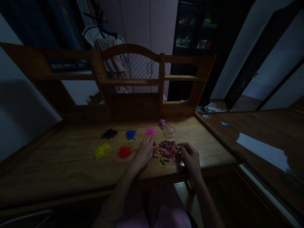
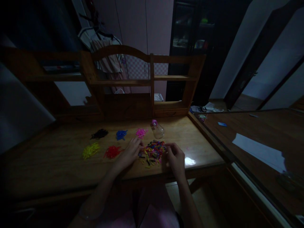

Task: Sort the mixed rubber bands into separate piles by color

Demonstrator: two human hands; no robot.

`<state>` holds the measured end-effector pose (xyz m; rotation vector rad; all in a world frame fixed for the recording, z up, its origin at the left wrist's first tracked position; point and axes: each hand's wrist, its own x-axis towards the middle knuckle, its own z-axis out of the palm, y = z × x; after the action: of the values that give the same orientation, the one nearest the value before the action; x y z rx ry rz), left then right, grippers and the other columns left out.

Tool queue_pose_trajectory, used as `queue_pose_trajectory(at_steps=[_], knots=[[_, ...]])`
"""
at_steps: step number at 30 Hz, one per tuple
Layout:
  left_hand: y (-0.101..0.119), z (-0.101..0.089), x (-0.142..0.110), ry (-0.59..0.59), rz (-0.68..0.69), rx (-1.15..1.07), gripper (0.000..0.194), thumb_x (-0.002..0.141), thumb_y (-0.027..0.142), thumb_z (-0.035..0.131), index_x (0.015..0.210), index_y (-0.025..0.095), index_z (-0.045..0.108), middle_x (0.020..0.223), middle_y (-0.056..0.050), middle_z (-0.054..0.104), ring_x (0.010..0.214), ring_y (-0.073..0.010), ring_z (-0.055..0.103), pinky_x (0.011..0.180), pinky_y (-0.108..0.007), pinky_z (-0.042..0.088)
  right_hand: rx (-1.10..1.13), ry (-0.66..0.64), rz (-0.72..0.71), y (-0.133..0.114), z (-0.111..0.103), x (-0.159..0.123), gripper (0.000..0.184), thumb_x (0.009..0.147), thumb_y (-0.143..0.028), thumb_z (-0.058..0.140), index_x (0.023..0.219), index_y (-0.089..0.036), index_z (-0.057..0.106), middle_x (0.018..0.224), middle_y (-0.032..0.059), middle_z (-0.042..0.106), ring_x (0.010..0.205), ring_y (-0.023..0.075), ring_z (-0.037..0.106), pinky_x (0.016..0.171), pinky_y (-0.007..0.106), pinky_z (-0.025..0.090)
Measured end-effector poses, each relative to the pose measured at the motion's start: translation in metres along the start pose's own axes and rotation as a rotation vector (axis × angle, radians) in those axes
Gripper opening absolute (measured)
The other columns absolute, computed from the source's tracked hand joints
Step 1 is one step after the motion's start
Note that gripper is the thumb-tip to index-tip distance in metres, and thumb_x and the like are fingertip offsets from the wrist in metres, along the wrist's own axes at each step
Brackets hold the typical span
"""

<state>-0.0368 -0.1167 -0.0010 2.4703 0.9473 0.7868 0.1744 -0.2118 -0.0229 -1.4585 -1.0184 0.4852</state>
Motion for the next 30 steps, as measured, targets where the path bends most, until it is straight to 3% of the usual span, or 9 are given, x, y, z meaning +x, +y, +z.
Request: queue_pose_trajectory(at_steps=[7, 10, 13, 17, 25, 30], knots=[[-0.009, 0.002, 0.007, 0.066, -0.215, -0.469, 0.01, 0.087, 0.027, 0.051, 0.085, 0.019, 0.055, 0.086, -0.003, 0.061, 0.082, -0.0172, 0.058, 0.077, -0.029, 0.045, -0.01, 0.044, -0.02, -0.005, 0.001, -0.001, 0.029, 0.079, -0.041, 0.058, 0.087, -0.017, 0.071, 0.07, 0.0046, 0.067, 0.059, 0.0165, 0.058, 0.052, 0.025, 0.042], [-0.014, 0.002, 0.01, 0.067, -0.263, -0.647, 0.014, 0.083, 0.031, 0.059, 0.084, 0.017, 0.057, 0.083, -0.003, 0.063, 0.081, -0.0168, 0.061, 0.076, -0.028, 0.047, -0.017, 0.026, -0.021, -0.003, 0.001, 0.0, 0.028, 0.081, -0.039, 0.056, 0.088, -0.017, 0.071, 0.071, 0.0041, 0.067, 0.059, 0.0156, 0.058, 0.054, 0.024, 0.042], [-0.015, -0.003, 0.01, 0.044, -0.293, -0.766, 0.025, 0.08, 0.035, 0.064, 0.097, 0.016, 0.06, 0.083, -0.004, 0.066, 0.083, -0.0184, 0.064, 0.078, -0.03, 0.049, -0.03, 0.012, -0.02, 0.0, 0.0, 0.0, 0.027, 0.083, -0.037, 0.054, 0.09, -0.017, 0.07, 0.072, 0.0031, 0.067, 0.06, 0.0148, 0.058, 0.055, 0.024, 0.042], [-0.014, -0.007, 0.008, 0.023, -0.325, -0.816, 0.039, 0.078, 0.04, 0.067, 0.109, 0.015, 0.063, 0.086, -0.007, 0.07, 0.084, -0.0206, 0.067, 0.079, -0.032, 0.051, -0.041, 0.013, -0.021, 0.002, 0.0, 0.0, 0.028, 0.083, -0.037, 0.054, 0.091, -0.016, 0.07, 0.073, 0.0036, 0.067, 0.061, 0.0152, 0.058, 0.054, 0.023, 0.042], [-0.017, -0.009, 0.007, 0.013, -0.352, -0.77, 0.035, 0.078, 0.039, 0.068, 0.103, 0.015, 0.07, 0.096, -0.01, 0.071, 0.086, -0.0217, 0.066, 0.08, -0.034, 0.052, -0.035, 0.018, -0.02, 0.003, 0.0, -0.001, 0.027, 0.083, -0.038, 0.054, 0.09, -0.017, 0.07, 0.074, 0.0035, 0.068, 0.062, 0.0158, 0.059, 0.056, 0.024, 0.042], [-0.018, -0.011, 0.007, -0.032, -0.314, -0.822, 0.04, 0.078, 0.035, 0.068, 0.114, 0.016, 0.067, 0.096, -0.009, 0.069, 0.086, -0.0207, 0.066, 0.079, -0.034, 0.053, -0.047, 0.014, -0.043, 0.003, 0.0, -0.001, 0.027, 0.084, -0.036, 0.053, 0.09, -0.016, 0.07, 0.073, 0.0035, 0.067, 0.065, 0.0165, 0.06, 0.058, 0.024, 0.043]])
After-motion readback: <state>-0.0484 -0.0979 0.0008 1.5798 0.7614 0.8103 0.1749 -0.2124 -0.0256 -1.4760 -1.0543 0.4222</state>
